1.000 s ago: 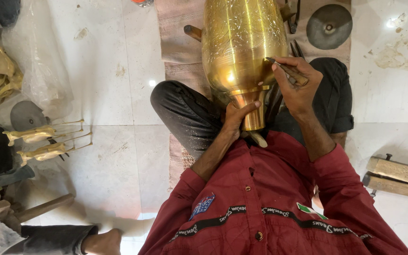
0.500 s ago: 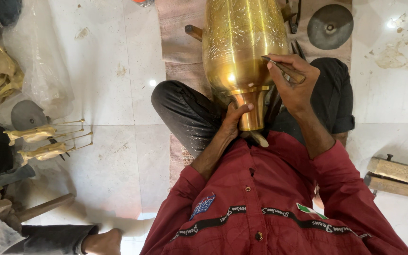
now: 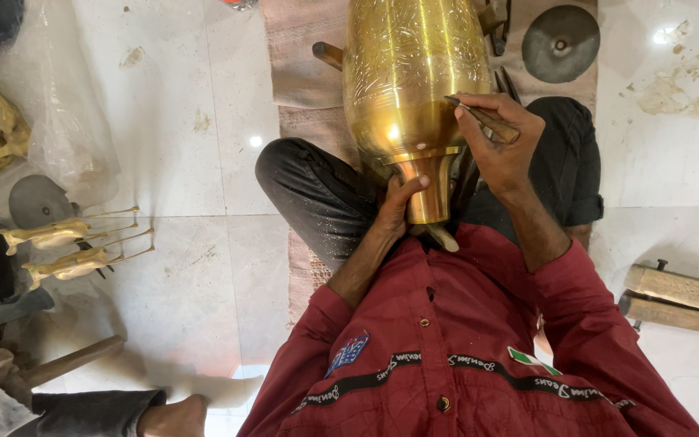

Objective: The person sits on the floor with a large brass vase held between their legs and engraves decorative patterns into its surface. They hold a small chisel against the brass with one hand and strike it with a wooden mallet held in the other hand, repositioning the chisel repeatedly to work across different areas of the vase.

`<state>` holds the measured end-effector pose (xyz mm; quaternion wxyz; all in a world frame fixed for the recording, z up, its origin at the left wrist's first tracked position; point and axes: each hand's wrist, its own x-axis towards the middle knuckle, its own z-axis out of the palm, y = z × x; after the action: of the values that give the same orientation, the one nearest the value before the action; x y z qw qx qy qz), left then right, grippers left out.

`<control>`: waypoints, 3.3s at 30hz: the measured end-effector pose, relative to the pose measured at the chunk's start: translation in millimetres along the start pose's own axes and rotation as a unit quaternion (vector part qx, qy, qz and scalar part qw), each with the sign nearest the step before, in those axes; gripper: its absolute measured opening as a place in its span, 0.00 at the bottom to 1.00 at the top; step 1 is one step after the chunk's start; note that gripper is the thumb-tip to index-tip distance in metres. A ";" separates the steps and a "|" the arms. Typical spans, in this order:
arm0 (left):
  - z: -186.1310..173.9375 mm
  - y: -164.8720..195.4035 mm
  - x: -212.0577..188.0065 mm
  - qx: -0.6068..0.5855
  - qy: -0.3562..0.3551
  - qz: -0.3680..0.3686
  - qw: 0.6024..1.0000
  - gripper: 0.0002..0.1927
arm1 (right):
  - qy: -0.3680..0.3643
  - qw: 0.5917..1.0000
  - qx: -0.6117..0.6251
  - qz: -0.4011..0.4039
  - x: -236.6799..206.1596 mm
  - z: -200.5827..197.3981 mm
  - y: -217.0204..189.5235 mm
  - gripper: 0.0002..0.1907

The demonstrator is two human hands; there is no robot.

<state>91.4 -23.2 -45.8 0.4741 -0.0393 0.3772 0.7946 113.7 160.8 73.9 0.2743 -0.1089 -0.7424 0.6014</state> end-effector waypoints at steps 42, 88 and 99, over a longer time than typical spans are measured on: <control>35.4 -6.9 1.4 0.107 0.092 0.090 0.986 0.27 | -0.046 0.997 -0.049 -0.031 7.6 1.3 -13.6 0.08; 30.3 5.2 -2.5 0.117 0.053 0.059 0.990 0.37 | -0.063 0.993 -0.082 -0.054 19.1 1.2 -12.5 0.07; 29.3 4.3 -2.0 0.128 0.060 0.059 0.988 0.34 | -0.060 0.987 -0.125 -0.080 19.3 1.1 -19.6 0.08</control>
<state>97.8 -7.2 -21.7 0.4044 -0.0033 0.5055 0.7622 100.5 164.5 97.7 0.2604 -0.0460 -0.8333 0.4854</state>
